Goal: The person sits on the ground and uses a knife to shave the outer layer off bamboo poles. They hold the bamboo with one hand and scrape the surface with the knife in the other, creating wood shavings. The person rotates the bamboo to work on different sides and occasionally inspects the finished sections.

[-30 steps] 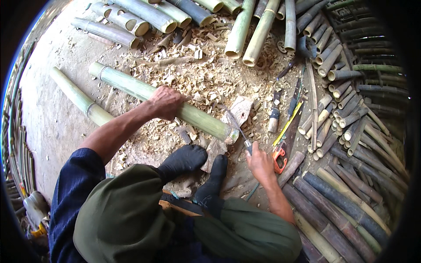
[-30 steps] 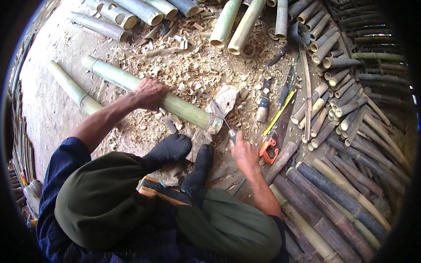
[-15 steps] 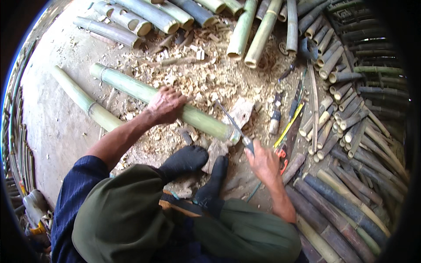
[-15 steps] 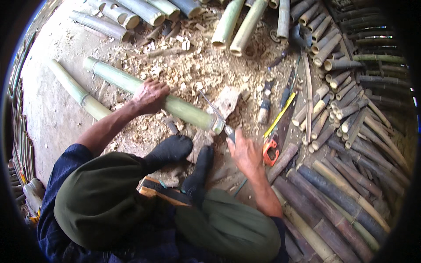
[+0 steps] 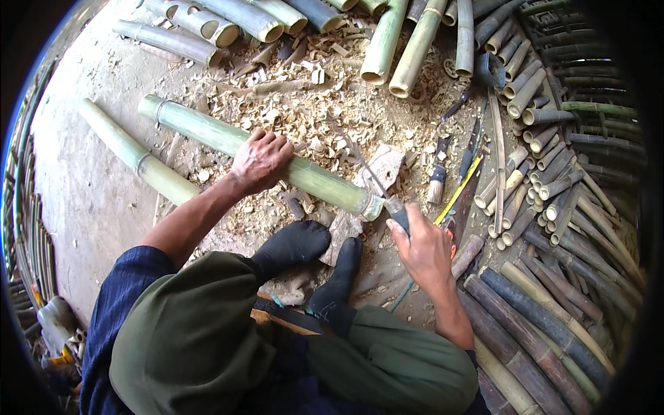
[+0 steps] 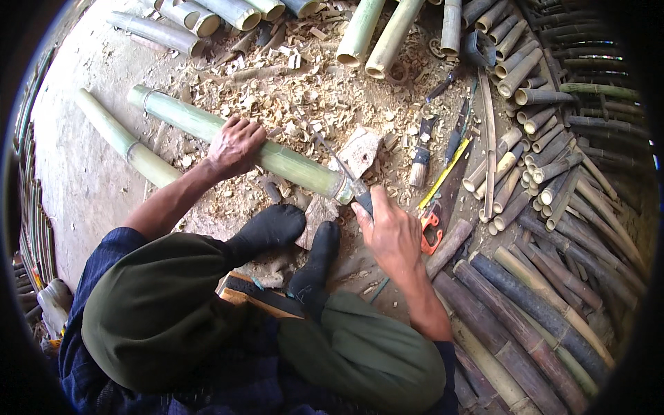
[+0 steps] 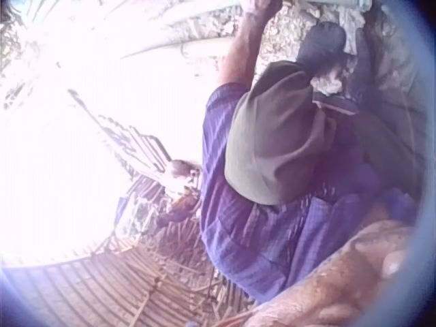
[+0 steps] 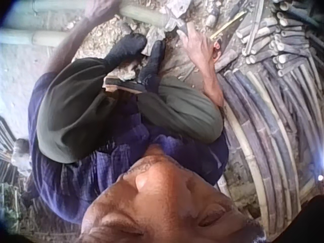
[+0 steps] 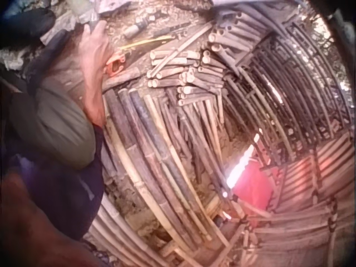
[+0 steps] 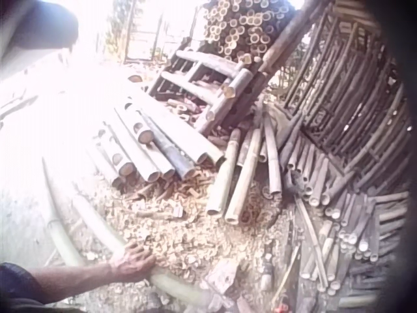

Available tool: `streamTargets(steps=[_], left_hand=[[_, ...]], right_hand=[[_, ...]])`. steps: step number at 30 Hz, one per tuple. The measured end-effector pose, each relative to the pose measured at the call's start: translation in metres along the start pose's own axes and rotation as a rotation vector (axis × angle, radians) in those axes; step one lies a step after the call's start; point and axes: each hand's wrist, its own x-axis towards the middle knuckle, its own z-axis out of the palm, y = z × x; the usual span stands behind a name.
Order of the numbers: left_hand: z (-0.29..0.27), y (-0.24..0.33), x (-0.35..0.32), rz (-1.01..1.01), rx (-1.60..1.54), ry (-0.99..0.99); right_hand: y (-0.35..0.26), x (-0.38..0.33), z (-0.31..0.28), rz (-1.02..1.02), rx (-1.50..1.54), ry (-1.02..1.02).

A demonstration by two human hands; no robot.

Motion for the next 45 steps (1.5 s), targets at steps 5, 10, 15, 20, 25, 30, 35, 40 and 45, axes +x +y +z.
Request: streamTargets(steps=[5, 10, 15, 20, 25, 30, 35, 40, 45], left_hand=[[0.002, 0.001, -0.005, 0.026, 0.014, 0.108], [0.011, -0.001, -0.003, 0.04, 0.005, 0.153], [0.007, 0.004, -0.015, 0.001, 0.021, 0.165], [0.007, 0.013, -0.012, -0.002, 0.059, 0.153], [-0.02, 0.0, 0.007, -0.063, -0.036, -0.296], [-0.031, 0.001, 0.026, -0.12, -0.096, -0.481], [-0.013, 0.003, 0.019, -0.102, -0.118, -0.3], [-0.007, 0.001, -0.007, -0.043, -0.06, -0.018], [-0.004, 0.006, 0.001, -0.014, -0.056, 0.009]], right_hand=[[0.005, -0.014, 0.021, -0.011, 0.107, 0.112], [0.036, -0.01, 0.026, 0.141, -0.183, -0.207], [-0.014, -0.004, -0.006, -0.123, 0.229, 0.249], [0.044, -0.016, 0.04, 0.176, -0.087, -0.14], [0.004, 0.0, -0.004, 0.105, 0.015, -0.09], [0.017, -0.02, 0.017, -0.167, 0.262, 0.302], [0.049, -0.021, 0.034, 0.231, -0.183, -0.237], [-0.002, -0.005, -0.008, -0.025, 0.116, 0.151], [0.045, -0.016, 0.047, 0.009, -0.071, 0.056]])
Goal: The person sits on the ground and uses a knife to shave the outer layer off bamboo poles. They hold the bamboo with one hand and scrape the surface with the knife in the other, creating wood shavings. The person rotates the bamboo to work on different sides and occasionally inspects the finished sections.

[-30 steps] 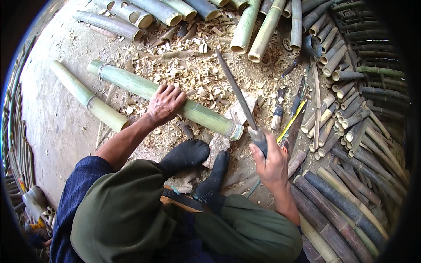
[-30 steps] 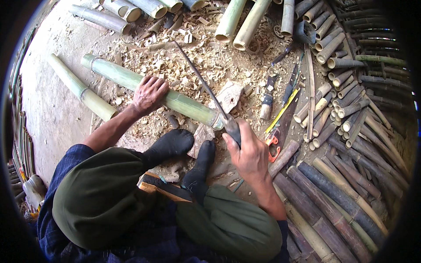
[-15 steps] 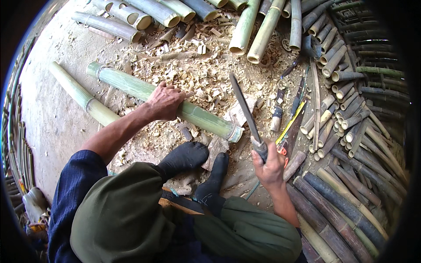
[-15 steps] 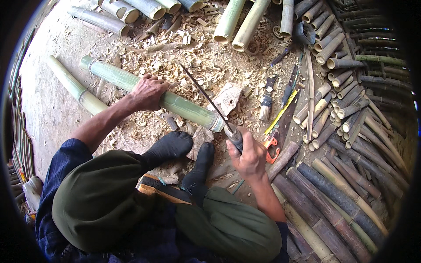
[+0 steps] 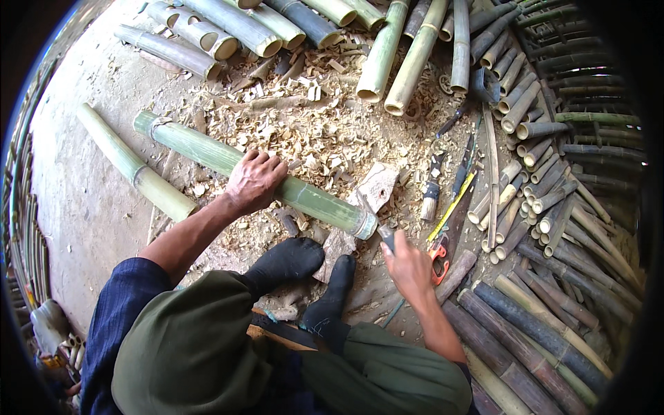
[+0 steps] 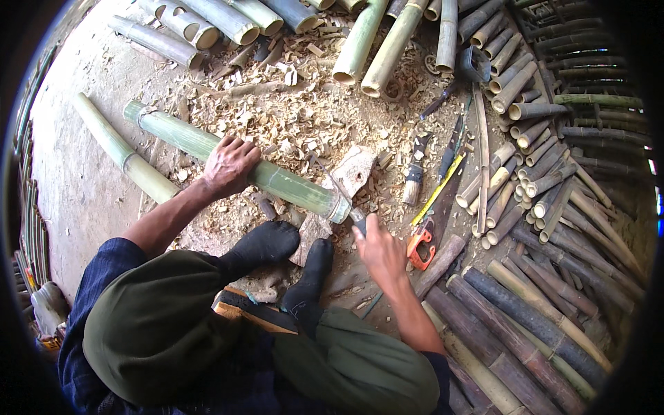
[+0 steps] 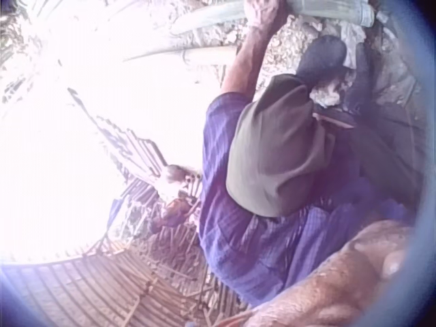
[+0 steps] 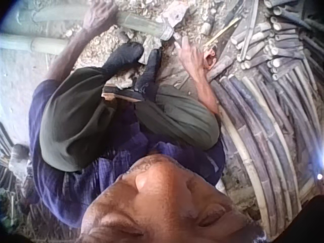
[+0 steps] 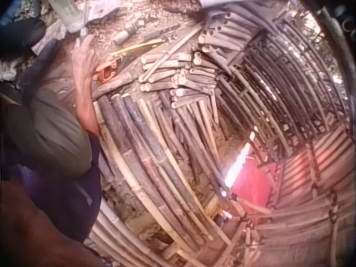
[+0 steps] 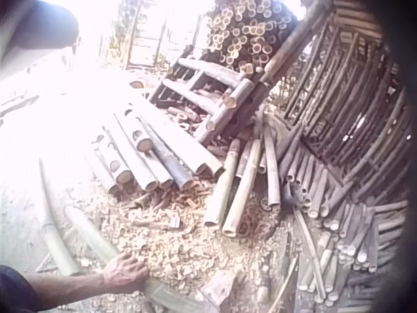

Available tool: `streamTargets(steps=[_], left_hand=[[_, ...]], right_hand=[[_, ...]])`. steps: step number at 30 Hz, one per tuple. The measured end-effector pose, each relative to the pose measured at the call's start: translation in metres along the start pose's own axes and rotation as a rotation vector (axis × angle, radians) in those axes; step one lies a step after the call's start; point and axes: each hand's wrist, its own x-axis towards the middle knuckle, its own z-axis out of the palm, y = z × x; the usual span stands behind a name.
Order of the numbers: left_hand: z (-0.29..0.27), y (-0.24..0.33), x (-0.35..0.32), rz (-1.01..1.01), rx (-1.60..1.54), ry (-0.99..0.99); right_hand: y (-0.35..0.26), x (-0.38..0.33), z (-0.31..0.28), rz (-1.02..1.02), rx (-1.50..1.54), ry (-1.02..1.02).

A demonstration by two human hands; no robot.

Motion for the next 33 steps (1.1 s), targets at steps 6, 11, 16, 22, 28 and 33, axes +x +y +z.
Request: streamTargets(steps=[6, 11, 16, 22, 28, 33], left_hand=[[0.001, -0.003, -0.009, -0.008, 0.036, 0.033], [0.003, -0.002, -0.013, -0.002, 0.041, 0.065], [0.006, 0.0, -0.005, 0.004, 0.038, 0.061], [0.008, -0.001, -0.01, 0.014, 0.056, 0.128], [0.009, -0.003, 0.003, 0.005, 0.082, 0.138], [0.012, 0.002, -0.023, -0.025, 0.124, 0.168]], right_hand=[[-0.052, 0.019, -0.059, 0.08, 0.057, -0.106], [-0.028, 0.005, -0.026, -0.093, 0.139, 0.103], [-0.024, 0.011, -0.033, 0.115, -0.114, -0.248], [-0.046, 0.008, -0.05, -0.203, 0.202, 0.189], [-0.007, 0.015, -0.032, 0.23, -0.075, -0.299], [-0.055, 0.011, -0.06, -0.076, 0.238, 0.126]])
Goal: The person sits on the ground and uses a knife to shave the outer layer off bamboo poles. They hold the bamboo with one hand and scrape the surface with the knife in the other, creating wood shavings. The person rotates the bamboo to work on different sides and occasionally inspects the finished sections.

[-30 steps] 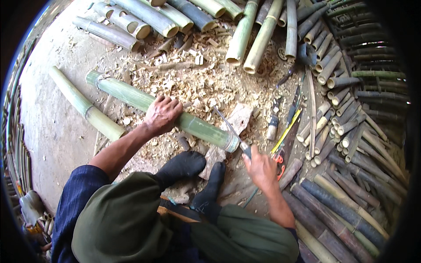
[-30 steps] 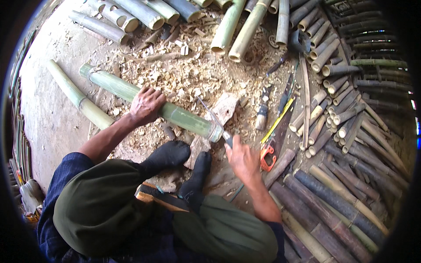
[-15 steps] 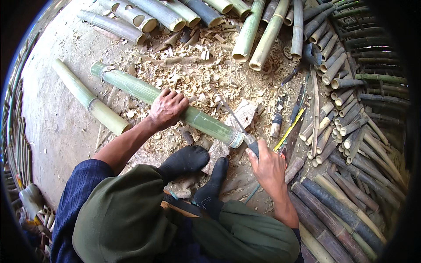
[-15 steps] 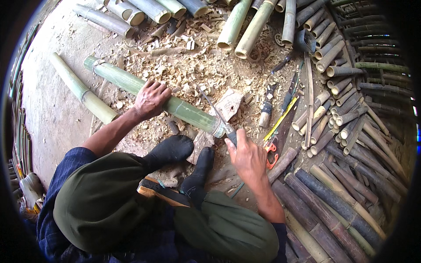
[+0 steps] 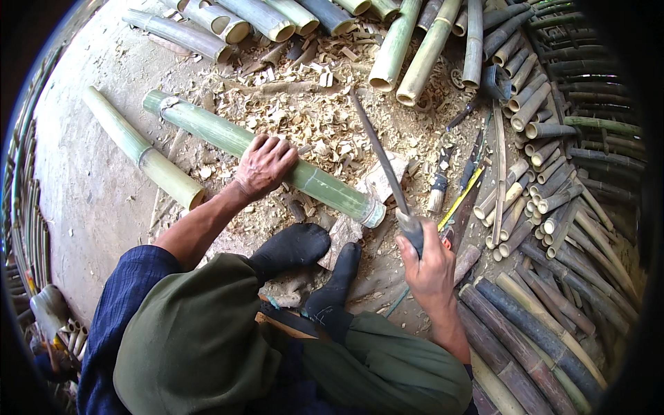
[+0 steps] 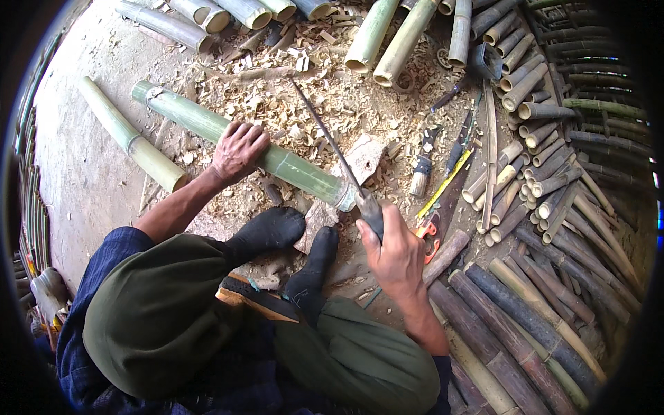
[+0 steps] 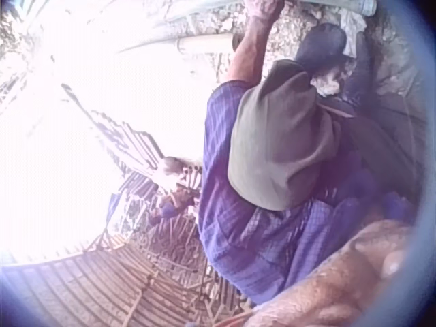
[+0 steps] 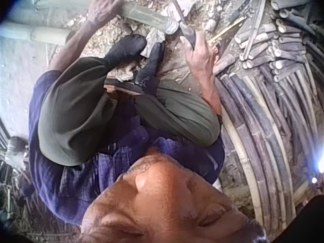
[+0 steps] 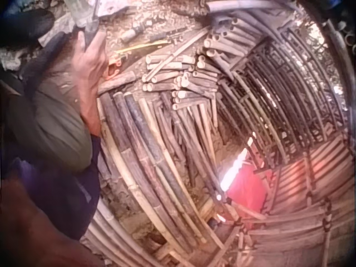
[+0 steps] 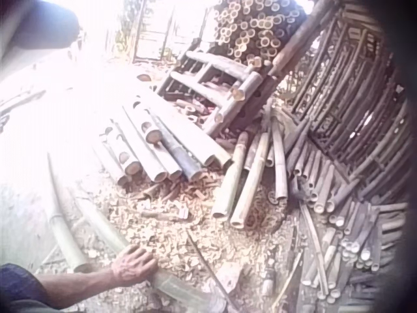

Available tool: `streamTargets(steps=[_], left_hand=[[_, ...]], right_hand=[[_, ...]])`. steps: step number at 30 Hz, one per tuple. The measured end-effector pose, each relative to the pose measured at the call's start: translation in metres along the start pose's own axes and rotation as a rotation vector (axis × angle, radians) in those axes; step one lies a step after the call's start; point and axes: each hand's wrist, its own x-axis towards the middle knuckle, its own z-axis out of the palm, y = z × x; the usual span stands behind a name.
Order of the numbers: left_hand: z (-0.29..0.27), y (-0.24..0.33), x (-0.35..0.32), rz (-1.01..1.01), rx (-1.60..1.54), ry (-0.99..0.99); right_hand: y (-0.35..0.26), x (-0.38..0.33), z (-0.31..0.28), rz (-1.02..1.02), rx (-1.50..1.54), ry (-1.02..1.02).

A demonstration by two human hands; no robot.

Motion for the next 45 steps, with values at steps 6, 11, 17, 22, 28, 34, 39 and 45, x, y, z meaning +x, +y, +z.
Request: streamTargets(steps=[6, 11, 17, 22, 28, 34, 39, 45], left_hand=[[0.001, 0.012, 0.011, 0.004, -0.051, -0.026], [-0.012, -0.009, 0.02, -0.047, -0.048, -0.392], [-0.018, 0.0, 0.042, -0.077, -0.125, -0.524], [-0.004, 0.004, 0.036, -0.043, -0.147, -0.414], [-0.008, -0.004, 0.011, -0.043, -0.085, -0.198], [0.002, 0.003, 0.026, -0.046, -0.112, -0.238], [-0.038, -0.008, 0.035, -0.03, -0.185, -0.43], [-0.05, -0.085, 0.023, -0.092, -0.131, -0.517]], right_hand=[[0.084, -0.031, 0.038, 0.272, -0.452, -0.377], [0.02, -0.006, 0.001, 0.121, -0.135, -0.182], [0.058, -0.031, 0.041, 0.164, -0.159, -0.18], [0.046, -0.026, 0.012, 0.356, -0.31, -0.363], [0.02, -0.022, 0.019, -0.071, 0.108, 0.131], [0.069, -0.035, 0.037, 0.388, -0.212, -0.374], [0.039, -0.024, 0.02, 0.417, 0.654, 0.007], [0.04, -0.071, 0.05, 0.594, 1.469, 0.285]])
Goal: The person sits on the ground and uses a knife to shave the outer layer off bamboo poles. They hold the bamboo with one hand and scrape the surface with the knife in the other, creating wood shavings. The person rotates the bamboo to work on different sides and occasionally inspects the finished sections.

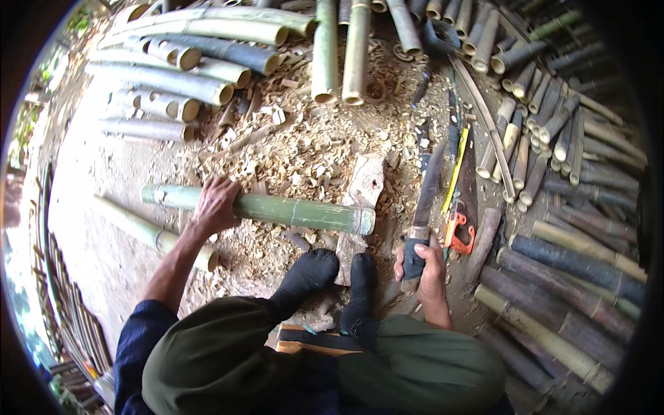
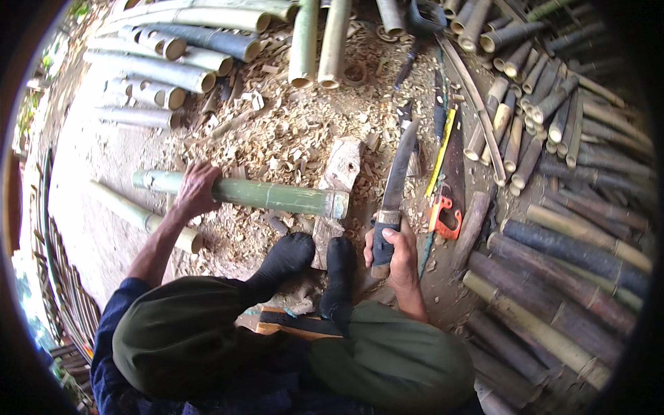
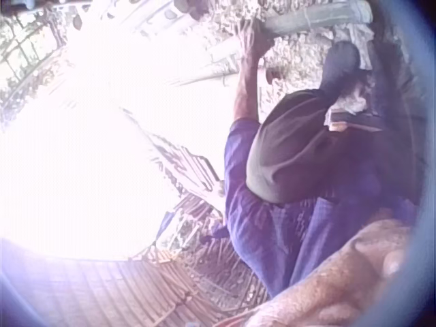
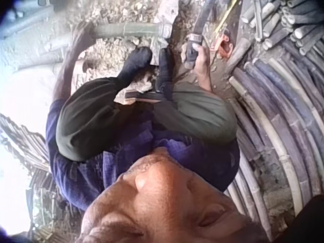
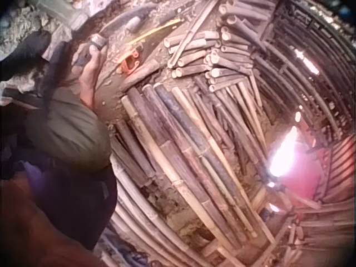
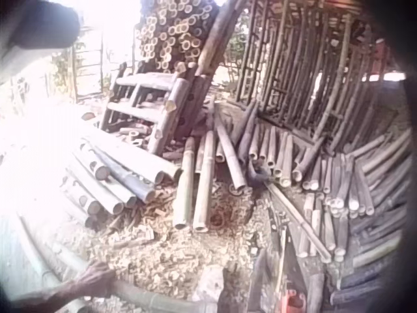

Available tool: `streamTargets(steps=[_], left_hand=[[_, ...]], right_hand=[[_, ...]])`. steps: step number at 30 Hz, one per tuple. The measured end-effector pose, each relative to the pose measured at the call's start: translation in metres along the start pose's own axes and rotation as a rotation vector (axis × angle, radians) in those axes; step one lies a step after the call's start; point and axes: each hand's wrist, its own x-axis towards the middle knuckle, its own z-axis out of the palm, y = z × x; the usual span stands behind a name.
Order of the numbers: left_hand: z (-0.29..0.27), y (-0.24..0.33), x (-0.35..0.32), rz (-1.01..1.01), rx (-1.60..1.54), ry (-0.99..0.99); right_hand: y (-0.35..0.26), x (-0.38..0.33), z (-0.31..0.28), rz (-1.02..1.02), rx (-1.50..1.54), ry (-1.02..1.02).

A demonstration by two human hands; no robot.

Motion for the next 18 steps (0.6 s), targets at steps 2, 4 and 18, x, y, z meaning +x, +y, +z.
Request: streamTargets(steps=[2, 4, 18], left_hand=[[0.003, 0.012, 0.006, 0.11, -0.044, 0.122], [0.003, 0.042, 0.009, 0.152, -0.047, 0.172], [0.014, 0.056, 0.013, 0.063, -0.106, -0.05]], right_hand=[[0.019, -0.008, -0.017, 0.14, 0.072, 0.082], [0.035, -0.017, -0.02, 0.122, -0.024, 0.132], [0.062, -0.004, -0.042, 0.152, -0.199, 0.226]])
